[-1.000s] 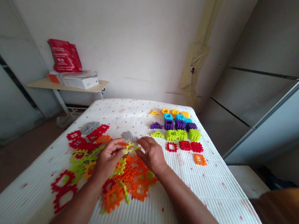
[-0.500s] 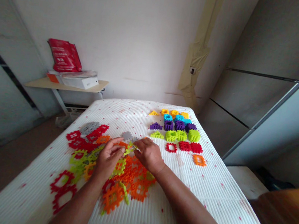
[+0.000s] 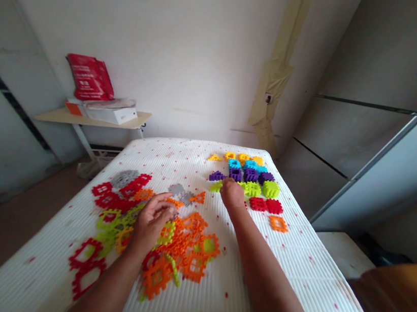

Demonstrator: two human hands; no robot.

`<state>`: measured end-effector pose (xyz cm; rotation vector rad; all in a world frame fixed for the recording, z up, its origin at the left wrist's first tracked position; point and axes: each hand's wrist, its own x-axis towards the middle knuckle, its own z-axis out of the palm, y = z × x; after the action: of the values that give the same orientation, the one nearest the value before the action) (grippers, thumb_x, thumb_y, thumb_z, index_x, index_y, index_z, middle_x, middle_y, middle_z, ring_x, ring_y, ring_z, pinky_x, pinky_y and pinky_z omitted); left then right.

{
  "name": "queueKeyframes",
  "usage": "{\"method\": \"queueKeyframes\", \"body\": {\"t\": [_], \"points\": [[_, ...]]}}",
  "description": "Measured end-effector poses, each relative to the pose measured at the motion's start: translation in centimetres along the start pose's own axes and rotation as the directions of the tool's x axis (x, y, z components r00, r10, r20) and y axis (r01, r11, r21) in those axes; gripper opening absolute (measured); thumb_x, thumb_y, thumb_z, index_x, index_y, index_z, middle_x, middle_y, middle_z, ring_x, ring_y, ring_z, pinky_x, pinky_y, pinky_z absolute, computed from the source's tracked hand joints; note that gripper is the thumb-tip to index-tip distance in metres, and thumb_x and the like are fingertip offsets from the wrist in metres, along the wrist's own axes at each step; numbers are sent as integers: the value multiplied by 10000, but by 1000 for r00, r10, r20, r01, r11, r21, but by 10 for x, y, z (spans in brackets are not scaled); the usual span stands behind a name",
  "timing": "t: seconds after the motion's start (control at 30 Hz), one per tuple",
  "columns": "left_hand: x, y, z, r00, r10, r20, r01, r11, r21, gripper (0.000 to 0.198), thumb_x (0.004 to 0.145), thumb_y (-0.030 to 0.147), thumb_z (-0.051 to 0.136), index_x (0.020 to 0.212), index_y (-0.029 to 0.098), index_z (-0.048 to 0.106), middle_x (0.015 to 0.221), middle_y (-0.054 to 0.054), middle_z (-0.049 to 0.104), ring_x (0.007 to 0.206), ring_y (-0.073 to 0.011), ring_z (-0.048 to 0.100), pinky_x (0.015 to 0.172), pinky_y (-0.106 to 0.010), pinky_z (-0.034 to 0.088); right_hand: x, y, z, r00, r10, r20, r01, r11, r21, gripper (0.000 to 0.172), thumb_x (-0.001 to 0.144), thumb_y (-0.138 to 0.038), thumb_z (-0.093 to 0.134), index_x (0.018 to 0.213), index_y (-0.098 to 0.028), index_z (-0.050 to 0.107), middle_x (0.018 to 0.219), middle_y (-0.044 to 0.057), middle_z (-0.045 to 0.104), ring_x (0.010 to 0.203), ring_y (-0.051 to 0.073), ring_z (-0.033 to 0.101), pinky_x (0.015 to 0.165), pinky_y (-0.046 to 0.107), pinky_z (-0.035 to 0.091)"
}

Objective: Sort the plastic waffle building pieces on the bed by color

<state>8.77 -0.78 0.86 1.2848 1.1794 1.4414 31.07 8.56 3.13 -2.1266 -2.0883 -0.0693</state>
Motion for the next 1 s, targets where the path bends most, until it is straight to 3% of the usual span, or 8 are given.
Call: {"method": "queueKeyframes", "body": {"t": [0.67, 0.87, 1.0], "points": [[1, 1, 0, 1000, 20, -8, -20, 1000, -10, 387, 727, 328, 604, 1076, 169, 556, 753, -18, 645, 675, -139, 618, 636, -247, 491, 0, -4, 6, 999, -16, 32, 16, 1000, -10, 271, 879, -166, 398, 1018, -120, 627, 1033, 145, 630, 886, 202, 618, 742, 269, 455], [2, 2, 1, 1000, 22, -10, -22, 1000, -15, 372, 726, 303, 595, 1071, 167, 554, 748, -18, 642, 694, -148, 631, 633, -246, 496, -2, -5, 9, 1000, -18, 9, 18, 1000, 0, 268, 869, -150, 400, 999, -126, 633, 1031, 137, 631, 867, 191, 620, 732, 254, 448], [1, 5, 2, 1000, 12, -20, -12, 1000, -21, 370, 715, 296, 600, 1055, 158, 550, 733, -13, 635, 661, -137, 618, 615, -236, 486, -11, -8, 0, 997, -46, -64, 49, 998, 40, 289, 845, -160, 454, 1093, -165, 603, 1135, 114, 600, 904, 185, 609, 751, 259, 441]]}}
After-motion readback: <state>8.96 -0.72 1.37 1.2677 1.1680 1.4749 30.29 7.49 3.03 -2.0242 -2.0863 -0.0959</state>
